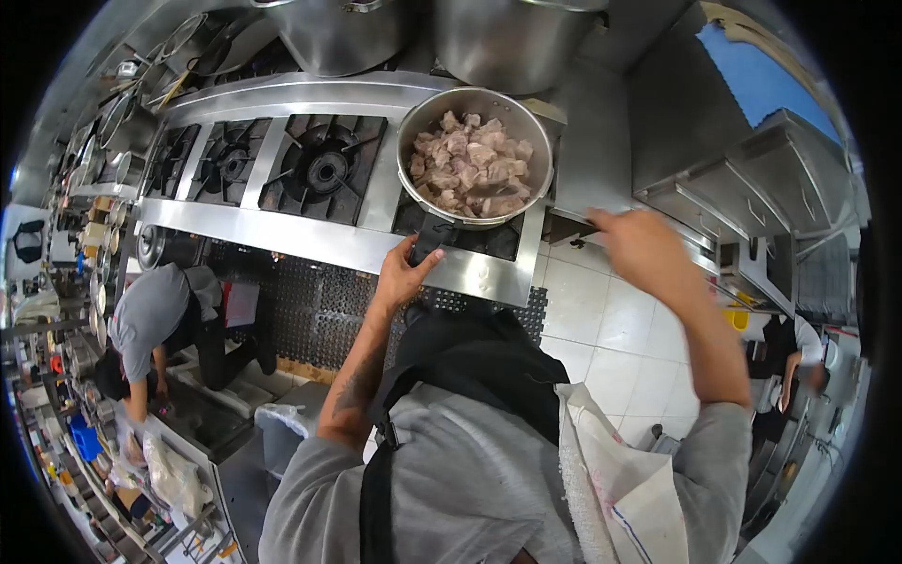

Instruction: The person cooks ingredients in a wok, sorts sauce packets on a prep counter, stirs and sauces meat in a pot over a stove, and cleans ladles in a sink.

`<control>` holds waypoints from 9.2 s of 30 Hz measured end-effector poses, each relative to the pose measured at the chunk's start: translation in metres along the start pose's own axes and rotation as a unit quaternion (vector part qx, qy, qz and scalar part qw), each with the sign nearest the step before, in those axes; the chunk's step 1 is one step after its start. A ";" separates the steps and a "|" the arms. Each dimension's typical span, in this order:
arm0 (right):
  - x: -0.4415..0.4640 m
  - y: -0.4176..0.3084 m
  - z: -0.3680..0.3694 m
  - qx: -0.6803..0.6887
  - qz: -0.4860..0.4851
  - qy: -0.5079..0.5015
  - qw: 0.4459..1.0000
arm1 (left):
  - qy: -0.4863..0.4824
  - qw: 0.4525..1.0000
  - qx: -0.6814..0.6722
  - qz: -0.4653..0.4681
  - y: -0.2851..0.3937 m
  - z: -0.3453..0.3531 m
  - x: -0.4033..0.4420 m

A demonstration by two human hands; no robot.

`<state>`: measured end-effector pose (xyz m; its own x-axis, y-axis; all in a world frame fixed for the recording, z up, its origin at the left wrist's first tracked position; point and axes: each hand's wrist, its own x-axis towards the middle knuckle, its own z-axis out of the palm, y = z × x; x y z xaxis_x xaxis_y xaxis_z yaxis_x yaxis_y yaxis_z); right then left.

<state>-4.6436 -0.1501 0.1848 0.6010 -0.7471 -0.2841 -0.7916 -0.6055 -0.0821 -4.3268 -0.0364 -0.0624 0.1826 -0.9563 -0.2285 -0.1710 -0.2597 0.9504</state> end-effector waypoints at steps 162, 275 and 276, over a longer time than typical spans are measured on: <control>0.564 -0.803 -0.073 0.399 -0.082 0.390 0.826 | -0.117 0.941 0.064 0.311 0.036 -0.842 0.136; -0.106 -0.263 0.246 0.710 0.302 0.428 0.470 | -0.148 0.531 0.788 0.273 0.245 -0.097 0.086; -0.101 -0.266 0.249 0.728 0.299 0.436 0.436 | -0.145 0.541 0.786 0.263 0.240 -0.103 0.085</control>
<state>-4.5211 0.1547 -0.0027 -0.4501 -0.8568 -0.2518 0.3157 0.1111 -0.9423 -4.2521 -0.1664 0.1676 -0.4115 -0.8755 -0.2534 -0.7792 0.4822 -0.4005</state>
